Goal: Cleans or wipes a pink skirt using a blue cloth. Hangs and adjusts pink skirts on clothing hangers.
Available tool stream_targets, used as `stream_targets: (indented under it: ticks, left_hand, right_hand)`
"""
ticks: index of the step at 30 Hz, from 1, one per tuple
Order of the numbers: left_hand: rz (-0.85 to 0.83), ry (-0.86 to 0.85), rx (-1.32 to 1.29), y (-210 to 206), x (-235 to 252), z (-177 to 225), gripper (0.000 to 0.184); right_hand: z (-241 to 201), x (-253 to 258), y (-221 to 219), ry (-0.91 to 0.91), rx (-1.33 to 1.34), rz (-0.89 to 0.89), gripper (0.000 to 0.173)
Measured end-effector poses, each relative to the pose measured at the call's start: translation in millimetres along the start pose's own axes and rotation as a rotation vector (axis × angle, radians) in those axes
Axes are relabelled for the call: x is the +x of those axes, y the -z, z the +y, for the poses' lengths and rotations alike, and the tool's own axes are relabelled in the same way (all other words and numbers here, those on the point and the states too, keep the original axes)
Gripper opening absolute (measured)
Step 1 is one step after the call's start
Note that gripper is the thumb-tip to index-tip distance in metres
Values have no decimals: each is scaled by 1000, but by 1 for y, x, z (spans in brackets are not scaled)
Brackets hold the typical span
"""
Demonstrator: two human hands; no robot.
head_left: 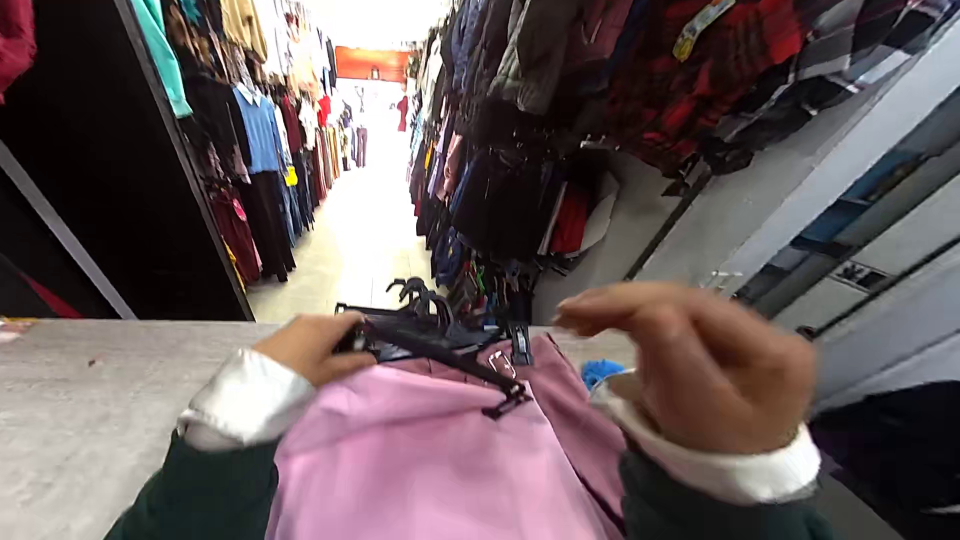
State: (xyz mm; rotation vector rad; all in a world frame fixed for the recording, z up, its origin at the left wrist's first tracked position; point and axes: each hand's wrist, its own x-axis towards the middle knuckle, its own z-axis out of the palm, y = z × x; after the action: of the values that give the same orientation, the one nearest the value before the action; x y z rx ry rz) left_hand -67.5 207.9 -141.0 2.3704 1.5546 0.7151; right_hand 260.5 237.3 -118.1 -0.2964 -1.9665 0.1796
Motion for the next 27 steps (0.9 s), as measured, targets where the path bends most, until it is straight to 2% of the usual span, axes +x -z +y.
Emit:
stream_targets:
  ticks: [2, 4, 6, 8, 10, 12, 14, 15, 16, 18, 19, 21, 23, 27]
  left_hand:
    - [-45, 128, 8, 4, 8, -2, 33]
    - [-88, 202, -8, 2, 16, -7, 34]
    - [-113, 245, -15, 0, 21, -11, 34]
    - [-46, 279, 6, -5, 19, -13, 37]
    - [148, 291, 112, -11, 15, -2, 48]
    - [358, 182, 245, -19, 13, 19, 48]
    - [437, -127, 246, -41, 9, 38, 27]
    - [323, -242, 151, -58, 7, 49, 19]
    - [92, -271, 41, -75, 6, 58, 23]
    - [-462, -132, -84, -101, 19, 63, 38]
    - [-590, -63, -120, -115, 27, 55, 40]
    - [-601, -1, -212, -134, 34, 35, 41]
    - [-577, 21, -268, -132, 35, 29, 39]
    - [-603, 54, -266, -127, 34, 32, 38]
  right_hand:
    - [19, -15, 10, -176, -150, -16, 27]
    - [50, -47, 3, -414, -277, -232, 33]
    - [81, -84, -12, -599, -231, -376, 34]
    - [97, -112, -25, -734, -167, -468, 37]
    - [98, -117, -31, -777, -148, -479, 35]
    - [100, -118, -31, -793, -106, -447, 34]
    - [103, -121, -29, -831, -18, -436, 37]
    - [105, -122, -29, -854, 31, -428, 39]
    - [105, -123, -28, -876, 73, -417, 39]
    - [103, -122, -29, -911, 127, -386, 34]
    - [103, -122, -30, -920, 141, -359, 31]
    - [103, -124, -36, -905, 125, -287, 27]
    - [102, -121, -41, -854, 80, -161, 22]
    - [93, -105, -16, -944, 54, 269, 20]
